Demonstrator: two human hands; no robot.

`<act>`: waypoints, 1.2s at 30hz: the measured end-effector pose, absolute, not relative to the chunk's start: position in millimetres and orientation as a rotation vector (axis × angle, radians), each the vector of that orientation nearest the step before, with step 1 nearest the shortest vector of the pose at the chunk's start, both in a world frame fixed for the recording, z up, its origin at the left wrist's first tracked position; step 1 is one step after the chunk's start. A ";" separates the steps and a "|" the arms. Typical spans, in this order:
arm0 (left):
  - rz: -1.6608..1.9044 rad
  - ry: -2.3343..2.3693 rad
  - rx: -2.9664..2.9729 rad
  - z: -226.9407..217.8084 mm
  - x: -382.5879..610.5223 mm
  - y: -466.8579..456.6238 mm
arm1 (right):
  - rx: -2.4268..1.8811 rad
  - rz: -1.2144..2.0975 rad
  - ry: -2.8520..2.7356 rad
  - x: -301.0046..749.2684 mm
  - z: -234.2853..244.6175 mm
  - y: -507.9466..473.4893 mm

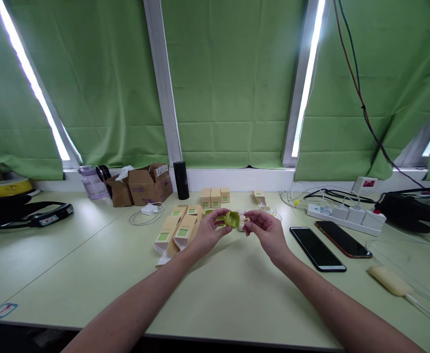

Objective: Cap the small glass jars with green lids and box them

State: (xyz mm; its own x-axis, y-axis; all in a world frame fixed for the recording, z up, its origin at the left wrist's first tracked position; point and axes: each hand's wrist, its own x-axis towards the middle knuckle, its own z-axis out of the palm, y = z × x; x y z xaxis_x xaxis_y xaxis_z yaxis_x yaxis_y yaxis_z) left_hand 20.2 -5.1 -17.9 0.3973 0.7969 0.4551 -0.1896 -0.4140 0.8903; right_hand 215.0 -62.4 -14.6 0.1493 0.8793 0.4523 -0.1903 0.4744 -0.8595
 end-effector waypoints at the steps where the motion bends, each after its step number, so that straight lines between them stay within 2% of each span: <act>1: 1.211 0.547 1.641 -17.5 20.2 -5.8 | -0.745 0.866 -1.175 214.7 -15.0 -62.3; 9: 1.191 0.552 1.642 -14.5 21.5 -9.0 | -0.848 0.712 -1.326 215.9 -25.1 -62.4; 16: 1.206 0.525 1.684 -16.1 22.7 -12.1 | -0.878 0.103 -1.633 215.7 -25.8 -71.8; 23: 1.242 0.521 1.776 -16.7 26.1 -17.4 | -0.897 -0.291 -1.742 217.3 -24.4 -73.4; 36: 1.259 0.507 1.825 -18.3 28.2 -19.2 | -0.930 -0.572 -1.778 216.1 -23.3 -72.6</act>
